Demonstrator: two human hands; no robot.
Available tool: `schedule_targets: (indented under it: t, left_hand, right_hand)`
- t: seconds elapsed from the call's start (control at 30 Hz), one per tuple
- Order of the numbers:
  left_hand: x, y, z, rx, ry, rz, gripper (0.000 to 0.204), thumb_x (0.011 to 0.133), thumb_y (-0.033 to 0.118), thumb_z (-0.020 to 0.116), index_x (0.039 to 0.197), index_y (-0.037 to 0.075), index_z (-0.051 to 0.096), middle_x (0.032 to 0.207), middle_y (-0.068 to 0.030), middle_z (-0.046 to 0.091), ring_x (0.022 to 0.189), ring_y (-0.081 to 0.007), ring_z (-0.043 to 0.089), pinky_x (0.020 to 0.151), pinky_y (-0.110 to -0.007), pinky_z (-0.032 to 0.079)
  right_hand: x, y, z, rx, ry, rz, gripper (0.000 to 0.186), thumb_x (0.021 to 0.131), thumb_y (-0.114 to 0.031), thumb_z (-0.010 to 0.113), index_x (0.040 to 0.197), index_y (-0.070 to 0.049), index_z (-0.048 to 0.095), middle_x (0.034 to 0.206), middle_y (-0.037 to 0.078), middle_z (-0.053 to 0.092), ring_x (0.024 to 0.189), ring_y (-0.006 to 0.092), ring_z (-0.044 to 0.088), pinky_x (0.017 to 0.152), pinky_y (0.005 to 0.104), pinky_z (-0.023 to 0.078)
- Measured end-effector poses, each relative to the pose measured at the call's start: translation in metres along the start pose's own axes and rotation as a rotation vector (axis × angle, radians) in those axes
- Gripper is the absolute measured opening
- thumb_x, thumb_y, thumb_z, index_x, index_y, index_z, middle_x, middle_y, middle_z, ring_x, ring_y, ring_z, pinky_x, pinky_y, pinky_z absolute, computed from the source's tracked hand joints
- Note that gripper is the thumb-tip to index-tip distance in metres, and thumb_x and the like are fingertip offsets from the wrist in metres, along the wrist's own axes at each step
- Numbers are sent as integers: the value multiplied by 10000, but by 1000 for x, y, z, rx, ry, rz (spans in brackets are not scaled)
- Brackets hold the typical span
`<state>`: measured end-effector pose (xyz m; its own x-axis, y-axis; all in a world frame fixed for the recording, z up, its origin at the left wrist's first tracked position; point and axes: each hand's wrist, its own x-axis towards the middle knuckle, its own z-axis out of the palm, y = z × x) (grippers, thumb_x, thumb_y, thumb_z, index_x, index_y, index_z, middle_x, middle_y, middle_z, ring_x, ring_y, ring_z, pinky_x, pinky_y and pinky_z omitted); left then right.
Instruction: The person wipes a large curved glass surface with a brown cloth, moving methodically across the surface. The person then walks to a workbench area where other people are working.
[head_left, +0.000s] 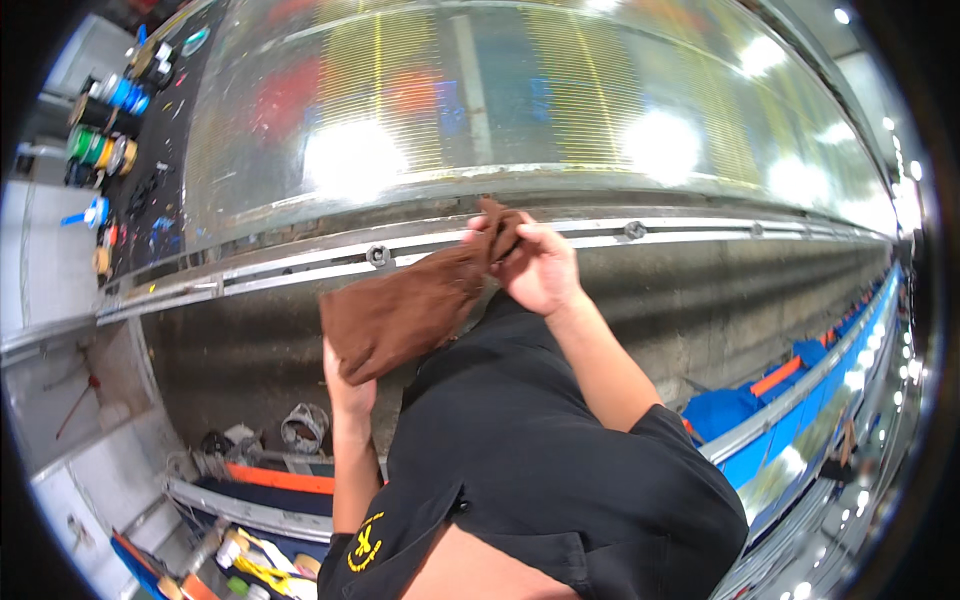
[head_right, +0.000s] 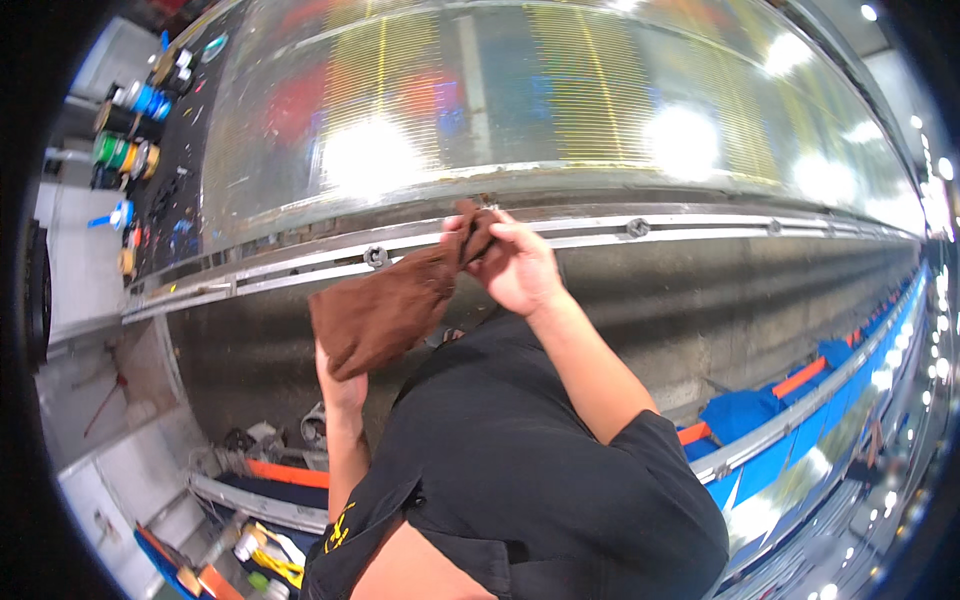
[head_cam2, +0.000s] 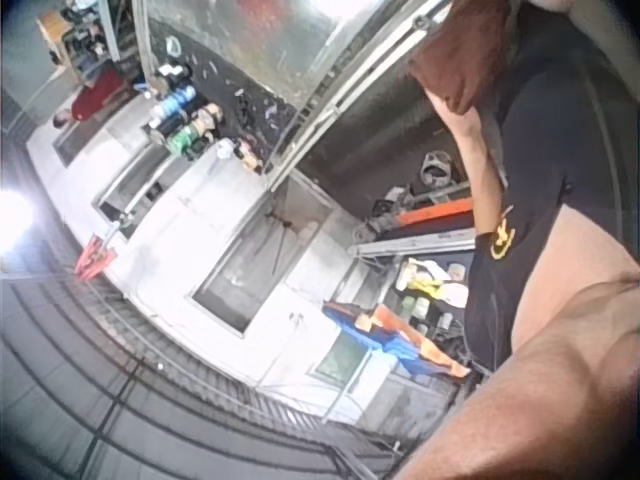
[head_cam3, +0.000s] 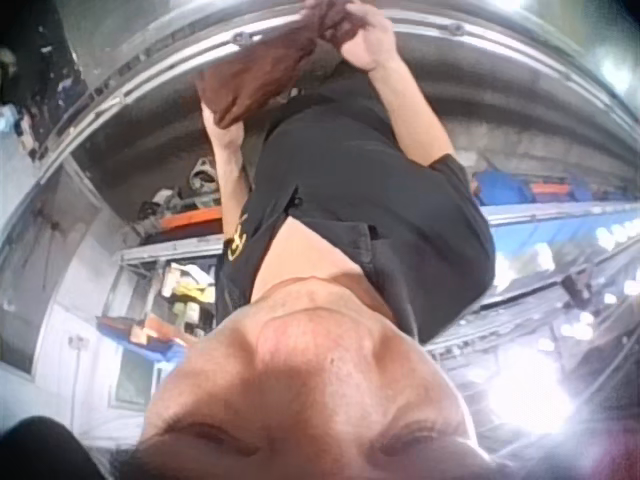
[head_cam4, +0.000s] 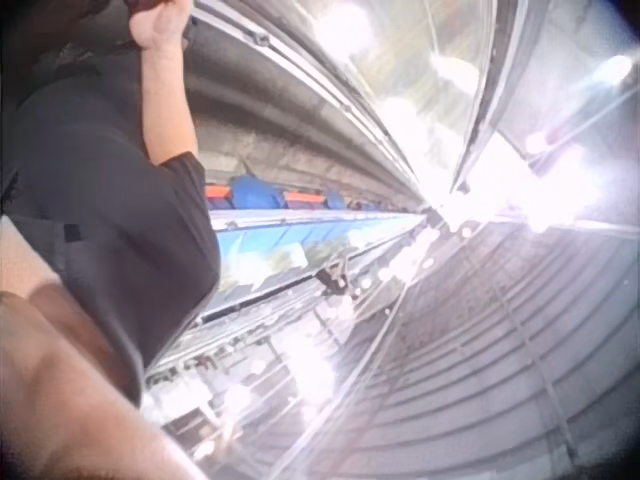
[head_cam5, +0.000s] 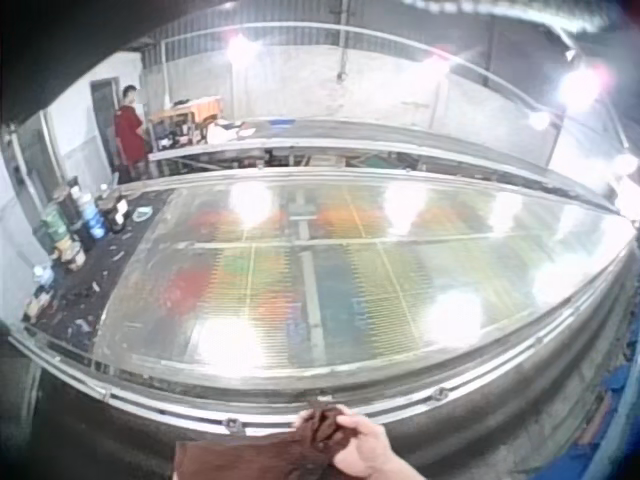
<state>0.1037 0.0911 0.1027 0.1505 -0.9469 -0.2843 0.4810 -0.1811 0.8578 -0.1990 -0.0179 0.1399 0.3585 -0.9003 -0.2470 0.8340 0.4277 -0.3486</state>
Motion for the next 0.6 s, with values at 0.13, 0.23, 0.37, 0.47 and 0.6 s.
schedule_targets:
  t: [0.13,0.23,0.37,0.47,0.6]
  left_hand:
    - [18,-36,83,-12,37,-42,556,1063,289,572,1532,40,409,1507,-120,506,1373,-255,518,1148,-420,438]
    - [30,-71,134,-13,79,-59,560,1055,299,588,1518,27,429,1499,-125,518,1368,-256,524,1147,-422,438]
    - [25,-96,196,8,54,-88,557,1042,296,613,1493,7,458,1487,-140,534,1356,-259,538,1129,-427,456]
    - [25,-102,246,-17,69,-160,617,1015,346,649,1494,5,461,1492,-151,533,1350,-270,550,1120,-444,468]
    - [20,-114,266,-106,38,-197,666,1002,445,628,1510,47,462,1523,-132,514,1371,-291,537,1139,-473,452]
  right_hand:
    - [-8,-72,-40,-65,-3,-28,523,951,-259,583,1402,-3,519,1331,174,614,1203,318,624,1057,451,460]
    - [-11,-126,-77,-153,30,-47,424,996,-213,572,1366,-8,543,1299,160,642,1124,279,655,962,414,510]
    - [-14,-197,-113,-243,240,-41,313,1039,-106,571,1337,-13,559,1251,141,680,1074,227,671,882,362,564]
    - [-19,-229,-129,-282,255,-12,321,1024,-92,570,1340,-32,556,1276,158,661,1094,229,668,916,382,569]
    - [-20,-253,-126,-407,222,-34,431,971,-51,576,1398,-68,518,1291,115,623,1075,213,661,899,394,578]
